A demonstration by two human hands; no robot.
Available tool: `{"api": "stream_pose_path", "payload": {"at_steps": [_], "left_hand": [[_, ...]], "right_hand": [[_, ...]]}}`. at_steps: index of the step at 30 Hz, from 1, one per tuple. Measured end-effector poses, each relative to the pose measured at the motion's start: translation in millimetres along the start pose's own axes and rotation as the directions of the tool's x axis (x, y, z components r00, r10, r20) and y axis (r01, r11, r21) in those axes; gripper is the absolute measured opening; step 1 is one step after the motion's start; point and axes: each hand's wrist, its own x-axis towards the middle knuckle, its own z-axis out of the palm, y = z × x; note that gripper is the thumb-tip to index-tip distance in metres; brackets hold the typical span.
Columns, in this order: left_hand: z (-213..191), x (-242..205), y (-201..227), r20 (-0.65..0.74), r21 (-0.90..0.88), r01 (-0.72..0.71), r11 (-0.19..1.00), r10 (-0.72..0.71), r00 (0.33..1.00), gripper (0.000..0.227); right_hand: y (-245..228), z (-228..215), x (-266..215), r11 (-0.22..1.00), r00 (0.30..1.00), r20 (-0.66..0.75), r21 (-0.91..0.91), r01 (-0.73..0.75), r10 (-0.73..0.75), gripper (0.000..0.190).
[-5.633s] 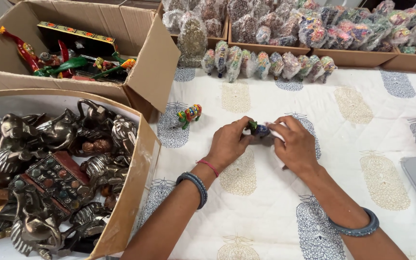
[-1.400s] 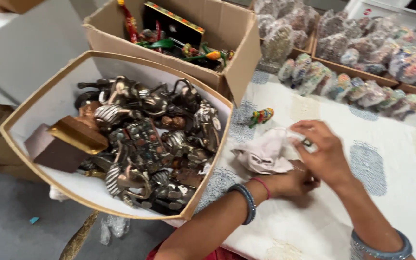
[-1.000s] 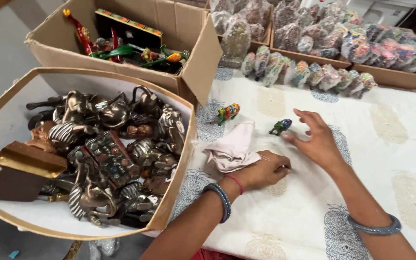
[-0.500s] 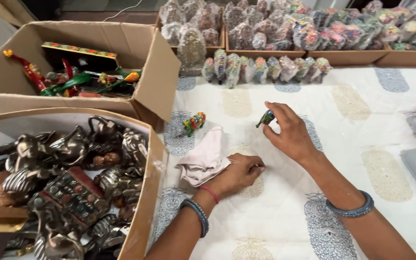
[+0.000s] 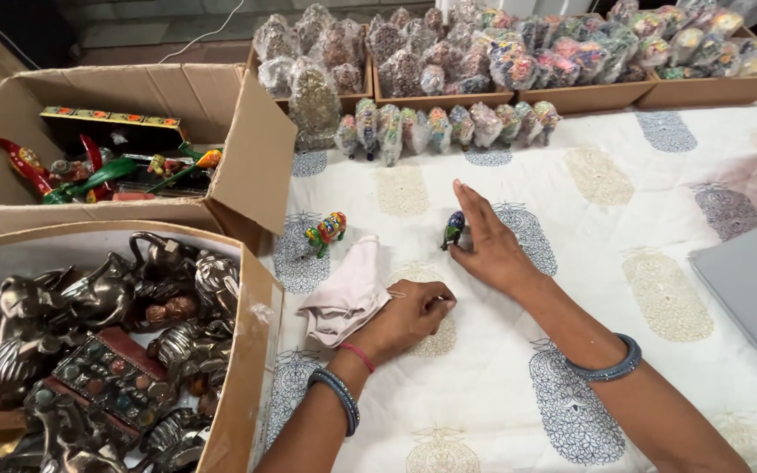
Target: Cleaning and wrapping small elephant and turtle figurines.
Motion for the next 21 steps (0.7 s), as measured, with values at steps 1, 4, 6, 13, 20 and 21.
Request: {"api": "stream_pose_path", "payload": {"at_steps": [1,4,6,13,20,21], "left_hand": [[1,1,-3,0.002,0.002,-0.003,1.000,0.002,1.000,0.025],[2,5,-11,-0.031,-0.024,-0.024,0.999,0.023,0.999,0.024],[3,7,-16,-0.086,-0.009,-0.035,0.999,0.034,0.996,0.023],[6,10,-25,-0.141,0.079,-0.140,0.987,0.151,0.978,0.020],[9,8,-30,-0.129,0.079,-0.102,0.992,0.112,0.985,0.020],[18,13,-31,-0.124,0.051,-0.039,0.998,0.045,0.991,0.020]], "right_hand": [[2,0,-1,1.000,1.000,-0.003,-0.001,-0.001,0.001,0.112],[-3,-3,-4,0.979,0.990,0.014,0.150,-0.139,0.138,0.113],[-17,-13,-8,0.902,0.910,0.179,0.154,-0.403,0.375,0.113],[11,-7,-75,0.965,0.981,0.123,-0.235,-0.116,0.148,0.079],[14,-44,-151,0.951,0.981,0.180,-0.307,-0.019,0.077,0.059],[16,-54,-171,0.954,0.982,0.175,-0.299,-0.017,0.072,0.056]]}}
